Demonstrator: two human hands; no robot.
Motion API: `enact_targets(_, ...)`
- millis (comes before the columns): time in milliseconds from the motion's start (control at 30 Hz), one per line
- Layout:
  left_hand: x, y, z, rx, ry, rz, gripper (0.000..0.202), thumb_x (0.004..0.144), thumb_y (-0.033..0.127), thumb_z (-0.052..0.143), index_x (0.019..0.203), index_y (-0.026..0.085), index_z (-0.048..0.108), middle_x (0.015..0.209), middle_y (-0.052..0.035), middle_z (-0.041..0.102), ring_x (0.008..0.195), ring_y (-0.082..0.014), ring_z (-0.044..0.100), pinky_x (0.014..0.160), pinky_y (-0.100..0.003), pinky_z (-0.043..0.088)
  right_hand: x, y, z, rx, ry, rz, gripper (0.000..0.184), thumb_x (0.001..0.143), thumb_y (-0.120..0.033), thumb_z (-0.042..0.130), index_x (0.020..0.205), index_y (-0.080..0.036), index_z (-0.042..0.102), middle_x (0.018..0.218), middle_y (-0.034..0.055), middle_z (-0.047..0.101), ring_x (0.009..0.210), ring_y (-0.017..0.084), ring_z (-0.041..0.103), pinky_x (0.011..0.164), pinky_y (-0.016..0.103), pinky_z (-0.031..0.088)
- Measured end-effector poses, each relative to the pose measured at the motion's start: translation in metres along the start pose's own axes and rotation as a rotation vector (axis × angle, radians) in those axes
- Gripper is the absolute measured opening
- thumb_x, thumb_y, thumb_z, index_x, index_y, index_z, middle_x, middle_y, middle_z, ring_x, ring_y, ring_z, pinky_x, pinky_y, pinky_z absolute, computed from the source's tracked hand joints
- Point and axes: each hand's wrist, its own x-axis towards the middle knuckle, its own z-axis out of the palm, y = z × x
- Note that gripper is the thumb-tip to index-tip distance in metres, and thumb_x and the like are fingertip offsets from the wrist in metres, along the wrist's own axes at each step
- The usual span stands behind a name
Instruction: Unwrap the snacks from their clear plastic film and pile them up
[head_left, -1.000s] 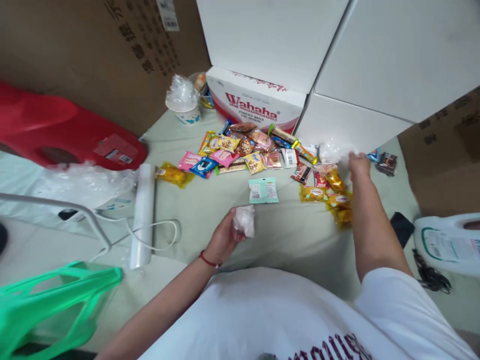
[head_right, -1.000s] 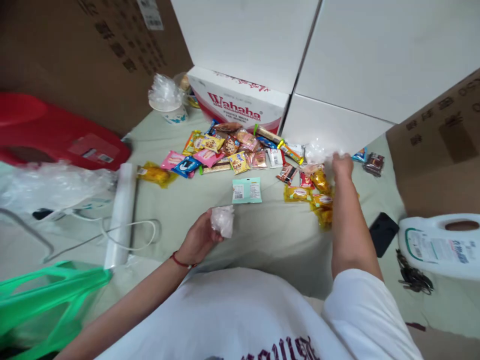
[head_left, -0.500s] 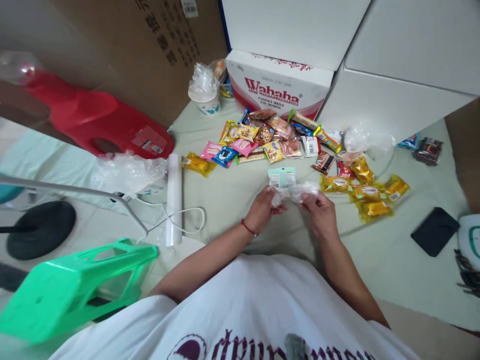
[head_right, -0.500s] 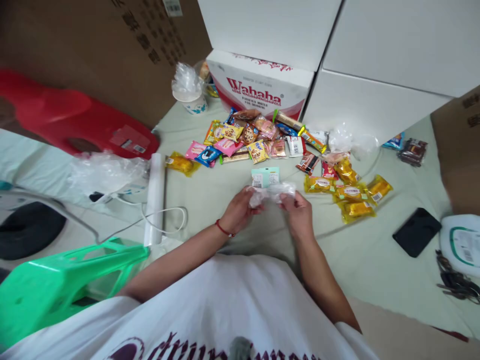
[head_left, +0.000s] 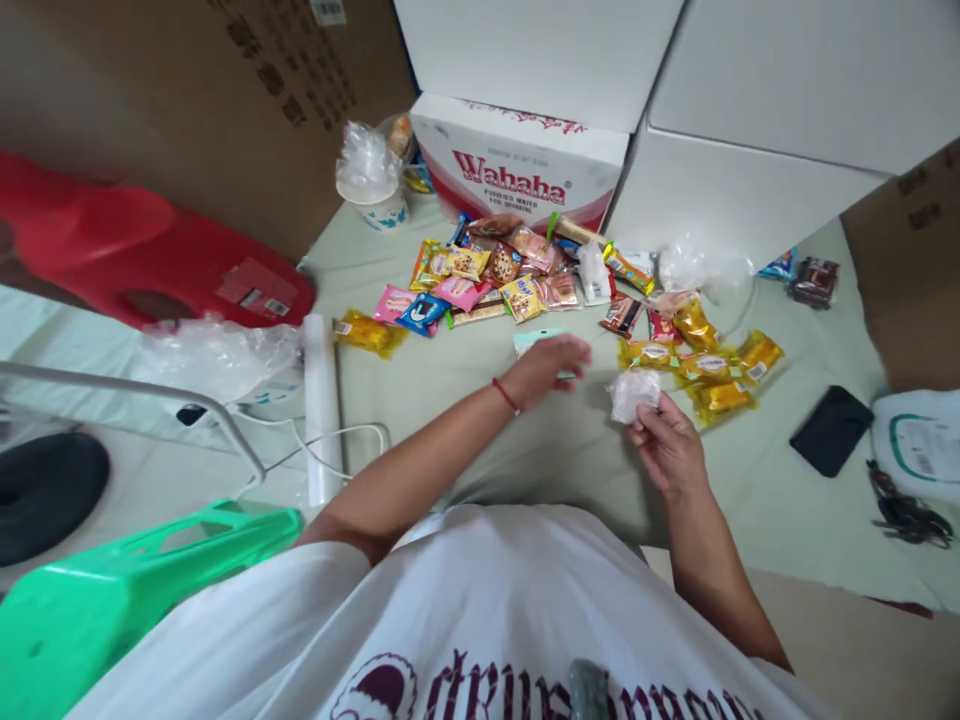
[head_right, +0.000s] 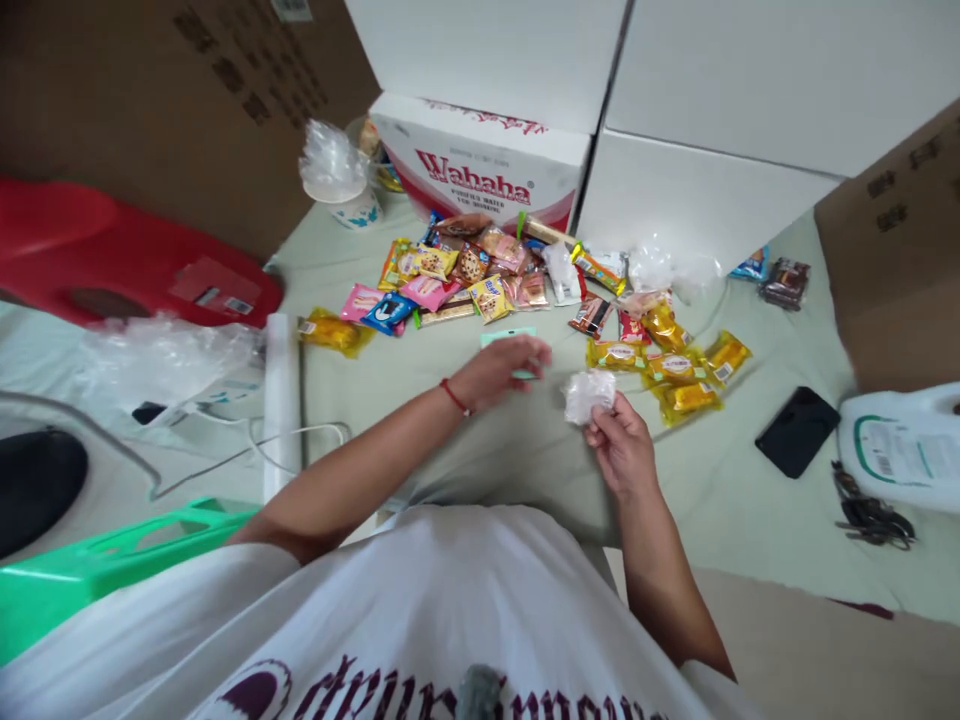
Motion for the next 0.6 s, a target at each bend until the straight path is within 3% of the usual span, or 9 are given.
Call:
enact_targets(100, -0.019, -0.048, 0.005, -0.012, -0.160, -0.094, 0.050, 0.072, 0.061, 0.079, 0.088, 0.015, 0.067, 0.082, -0.0028, 0.064, 0.065, -0.0096, 0.055, 0.051, -0.018, 0.036, 0.005, 0.008, 0.005, -0.098, -0.078, 0.003, 0.044, 0.070, -0.038, 0.088, 0.109, -0.025, 0.073, 0.078, -0.0039, 0.057, 0.056, 0.007, 0.040, 0.046, 0.019, 0.034)
enact_targets(200, -0.032, -0.072, 0.009, -0.017, -0.084, 0.005, 0.045, 0.069, 0.058, 0.080, 0.072, 0.017, 0.060, 0.058, 0.0053, 0.050, 0.053, -0.0066, 0.040, 0.050, -0.020, 0.029, 0.013, 0.017, 0.008, -0.290, -0.076, -0.056, 0.048, 0.075, -0.045, 0.084, 0.115, -0.024, 0.069, 0.089, -0.0006, 0.064, 0.059, 0.008, 0.044, 0.050, 0.021, 0.040)
enact_targets(300, -0.037, -0.071, 0.007, 0.077, 0.112, 0.151, 0.039, 0.072, 0.051, 0.078, 0.068, 0.017, 0.060, 0.057, 0.0061, 0.048, 0.054, -0.0074, 0.039, 0.055, -0.023, 0.031, 0.016, 0.019, 0.014, -0.465, 0.015, -0.176, 0.045, 0.084, -0.056, 0.075, 0.113, -0.022, 0.067, 0.095, 0.0035, 0.067, 0.068, 0.013, 0.052, 0.055, 0.024, 0.048)
enact_targets(433, -0.044, -0.063, 0.000, 0.200, 0.215, 0.292, 0.029, 0.073, 0.042, 0.079, 0.070, 0.016, 0.066, 0.065, 0.0031, 0.058, 0.062, -0.0096, 0.046, 0.060, -0.024, 0.034, 0.016, 0.016, 0.032, -0.445, -0.171, -0.125, 0.042, 0.081, -0.057, 0.078, 0.105, -0.024, 0.070, 0.088, 0.0019, 0.066, 0.076, 0.017, 0.058, 0.057, 0.025, 0.052)
enact_targets(500, -0.048, -0.064, -0.006, 0.149, 0.238, 0.293, 0.029, 0.073, 0.042, 0.080, 0.072, 0.016, 0.067, 0.064, 0.0034, 0.057, 0.060, -0.0088, 0.045, 0.059, -0.023, 0.034, 0.018, 0.017, 0.038, -0.389, -0.143, -0.105, 0.035, 0.076, -0.053, 0.083, 0.092, -0.023, 0.071, 0.076, -0.0015, 0.062, 0.067, 0.014, 0.054, 0.056, 0.024, 0.050)
enact_targets(600, -0.054, -0.070, -0.019, -0.073, 0.275, 0.192, 0.032, 0.070, 0.043, 0.083, 0.076, 0.016, 0.066, 0.060, 0.0049, 0.055, 0.053, -0.0071, 0.043, 0.052, -0.022, 0.031, 0.023, 0.019, 0.036, -0.206, -0.025, -0.030, 0.033, 0.069, -0.045, 0.088, 0.083, -0.022, 0.070, 0.066, -0.0046, 0.056, 0.059, 0.010, 0.047, 0.053, 0.022, 0.043)
